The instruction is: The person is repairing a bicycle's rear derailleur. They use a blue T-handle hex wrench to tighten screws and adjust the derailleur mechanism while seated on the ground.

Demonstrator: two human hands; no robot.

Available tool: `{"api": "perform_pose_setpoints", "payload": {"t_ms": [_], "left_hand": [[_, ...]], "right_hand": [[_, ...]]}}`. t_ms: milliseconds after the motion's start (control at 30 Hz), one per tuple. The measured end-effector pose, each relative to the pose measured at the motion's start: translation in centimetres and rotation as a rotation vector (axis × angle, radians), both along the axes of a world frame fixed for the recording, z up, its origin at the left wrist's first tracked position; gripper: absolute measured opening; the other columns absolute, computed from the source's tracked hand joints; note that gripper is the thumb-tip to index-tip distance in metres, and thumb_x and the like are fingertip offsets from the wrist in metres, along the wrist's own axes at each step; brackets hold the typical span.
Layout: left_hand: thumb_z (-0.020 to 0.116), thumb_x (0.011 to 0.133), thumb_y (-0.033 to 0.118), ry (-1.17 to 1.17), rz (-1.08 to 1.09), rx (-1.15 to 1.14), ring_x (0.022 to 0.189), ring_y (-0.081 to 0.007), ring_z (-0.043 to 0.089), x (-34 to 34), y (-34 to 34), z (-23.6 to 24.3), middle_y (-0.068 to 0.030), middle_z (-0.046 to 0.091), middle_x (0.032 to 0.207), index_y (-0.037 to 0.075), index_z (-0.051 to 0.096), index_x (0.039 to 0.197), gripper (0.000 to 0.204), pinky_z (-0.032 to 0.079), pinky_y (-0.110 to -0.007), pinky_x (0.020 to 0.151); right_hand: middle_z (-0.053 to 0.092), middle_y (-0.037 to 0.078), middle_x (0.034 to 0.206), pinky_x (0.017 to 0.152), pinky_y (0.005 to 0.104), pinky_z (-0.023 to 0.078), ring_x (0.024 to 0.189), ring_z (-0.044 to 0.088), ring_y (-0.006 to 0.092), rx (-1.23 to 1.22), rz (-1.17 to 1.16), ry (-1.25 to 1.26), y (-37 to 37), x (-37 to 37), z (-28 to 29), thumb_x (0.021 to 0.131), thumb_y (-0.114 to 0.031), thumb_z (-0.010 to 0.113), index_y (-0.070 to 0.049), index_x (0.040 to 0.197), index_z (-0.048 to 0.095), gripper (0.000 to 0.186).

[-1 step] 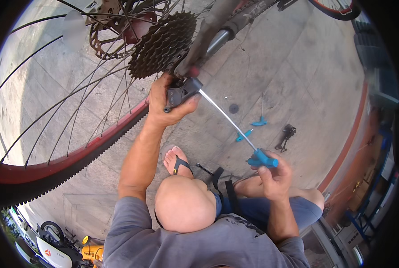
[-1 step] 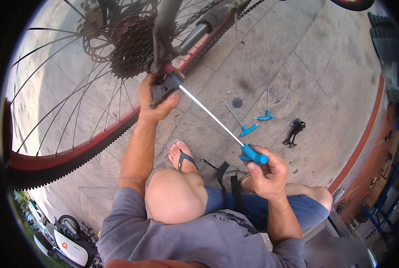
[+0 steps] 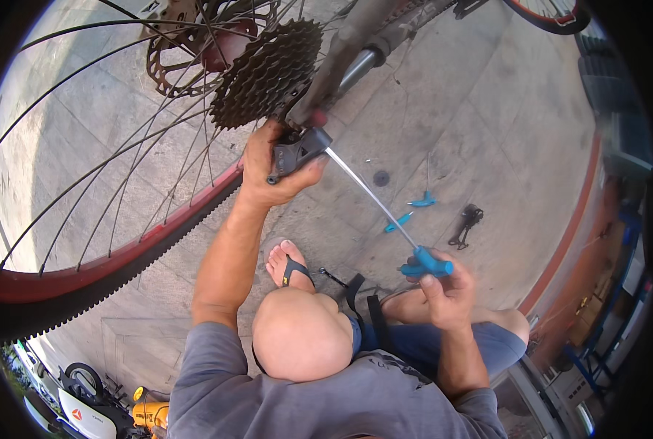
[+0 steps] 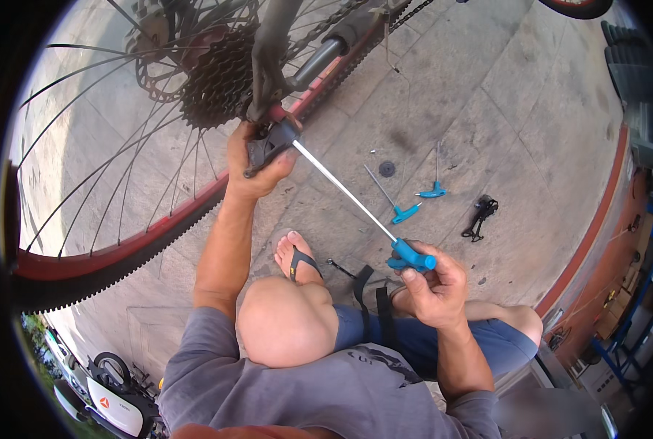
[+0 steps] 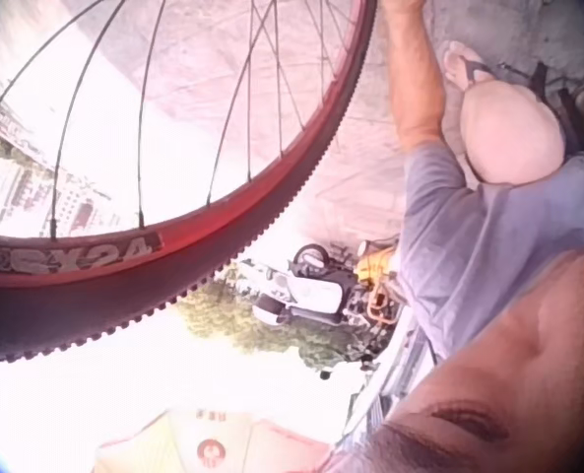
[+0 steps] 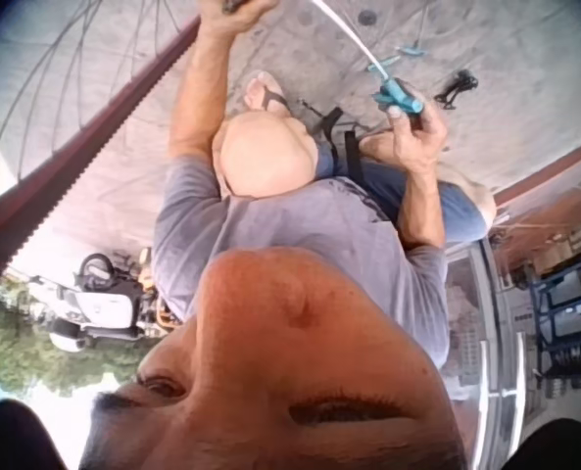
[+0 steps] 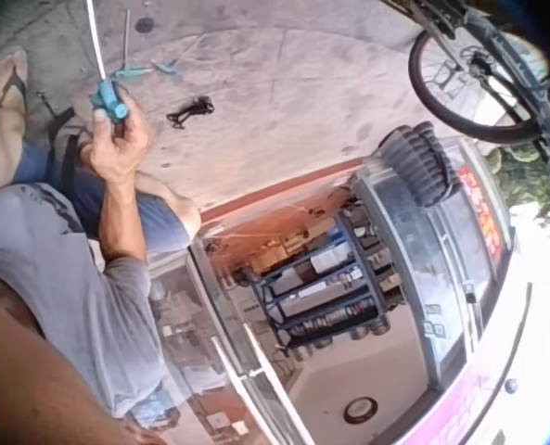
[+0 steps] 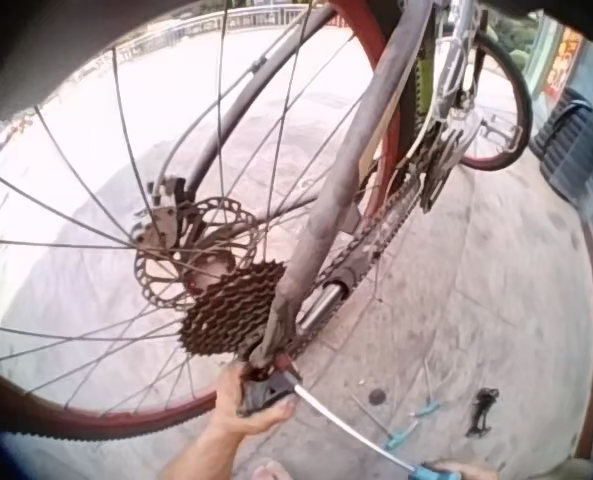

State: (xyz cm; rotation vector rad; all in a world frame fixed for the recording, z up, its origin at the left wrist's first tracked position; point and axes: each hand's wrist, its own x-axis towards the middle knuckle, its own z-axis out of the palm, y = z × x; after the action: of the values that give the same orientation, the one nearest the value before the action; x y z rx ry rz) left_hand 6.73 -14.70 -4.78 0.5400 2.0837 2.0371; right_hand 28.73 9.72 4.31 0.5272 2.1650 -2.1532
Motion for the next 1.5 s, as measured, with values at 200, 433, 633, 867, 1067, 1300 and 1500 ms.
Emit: {"api": "perform_pose_setpoints", "payload": {"t_ms": [200,433,633,867,1067,1300,1500], "left_hand": [[0.079,0.066,0.014,0.037,0.049,0.130,0.077,-0.0121,0.061,-0.1,1.0,1.1,-0.0057,0.068,0.093,-0.001,0.063,0.115,0.054,0.049,-0.026,0.073],[0.078,0.070,0.025,-0.083,0.001,0.130,0.088,-0.0135,0.060,0.1,0.8,1.2,-0.0085,0.065,0.100,-0.002,0.056,0.115,0.057,0.049,-0.028,0.079],[0.078,0.070,0.025,0.002,-0.044,-0.018,0.085,-0.0134,0.060,-0.3,-0.4,-0.9,-0.0077,0.064,0.099,-0.002,0.057,0.114,0.055,0.049,-0.028,0.077],[0.077,0.070,0.022,0.053,-0.037,-0.041,0.084,-0.0133,0.060,-0.4,-0.1,-0.3,-0.0068,0.064,0.098,0.000,0.059,0.112,0.051,0.049,-0.028,0.077],[0.078,0.069,0.023,0.049,-0.019,0.013,0.085,-0.0137,0.060,-0.2,0.0,-0.6,-0.0065,0.065,0.099,0.000,0.059,0.110,0.051,0.049,-0.029,0.078],[0.077,0.069,0.025,0.036,-0.008,0.046,0.084,-0.0140,0.060,-0.1,-0.1,-0.6,-0.0070,0.065,0.097,-0.001,0.060,0.109,0.051,0.049,-0.029,0.078],[0.077,0.068,0.025,0.070,-0.020,-0.079,0.082,-0.0135,0.061,-0.5,-0.2,-0.1,-0.0063,0.067,0.094,-0.001,0.063,0.105,0.048,0.049,-0.028,0.076]], "right_hand": [[0.067,0.019,0.108,0.080,0.0355,0.057,0.092,0.068,0.0220,-0.372,-0.010,-0.178,0.0,-0.2,1.1,0.093,-0.011,0.065,0.008,0.125,0.053,0.039],[0.069,0.017,0.101,0.079,0.0332,0.054,0.087,0.069,0.0232,0.167,0.141,0.045,-0.7,0.0,1.8,0.088,-0.012,0.069,0.005,0.120,0.057,0.038],[0.070,0.018,0.098,0.074,0.0334,0.054,0.084,0.069,0.0261,0.565,0.200,0.207,-0.7,-0.8,1.5,0.084,-0.011,0.070,0.006,0.111,0.061,0.034],[0.067,0.015,0.079,0.060,0.0328,0.056,0.067,0.067,0.0243,-0.607,-0.187,-0.311,-0.9,-0.6,1.4,0.098,-0.030,0.059,0.003,0.130,0.051,0.047],[0.066,0.018,0.086,0.049,0.0322,0.054,0.059,0.066,0.0243,-0.636,-0.315,-0.304,-2.8,-1.2,2.6,0.098,-0.035,0.059,-0.003,0.144,0.028,0.064],[0.056,0.029,0.127,0.083,0.0389,0.055,0.102,0.066,0.0309,-0.074,0.055,0.014,-2.2,0.6,2.4,0.097,-0.016,0.052,0.006,0.150,0.017,0.067],[0.058,0.025,0.114,0.080,0.0378,0.052,0.094,0.065,0.0292,0.893,0.390,0.185,-0.4,0.2,2.4,0.082,-0.017,0.075,-0.002,0.144,0.044,0.071]]}}
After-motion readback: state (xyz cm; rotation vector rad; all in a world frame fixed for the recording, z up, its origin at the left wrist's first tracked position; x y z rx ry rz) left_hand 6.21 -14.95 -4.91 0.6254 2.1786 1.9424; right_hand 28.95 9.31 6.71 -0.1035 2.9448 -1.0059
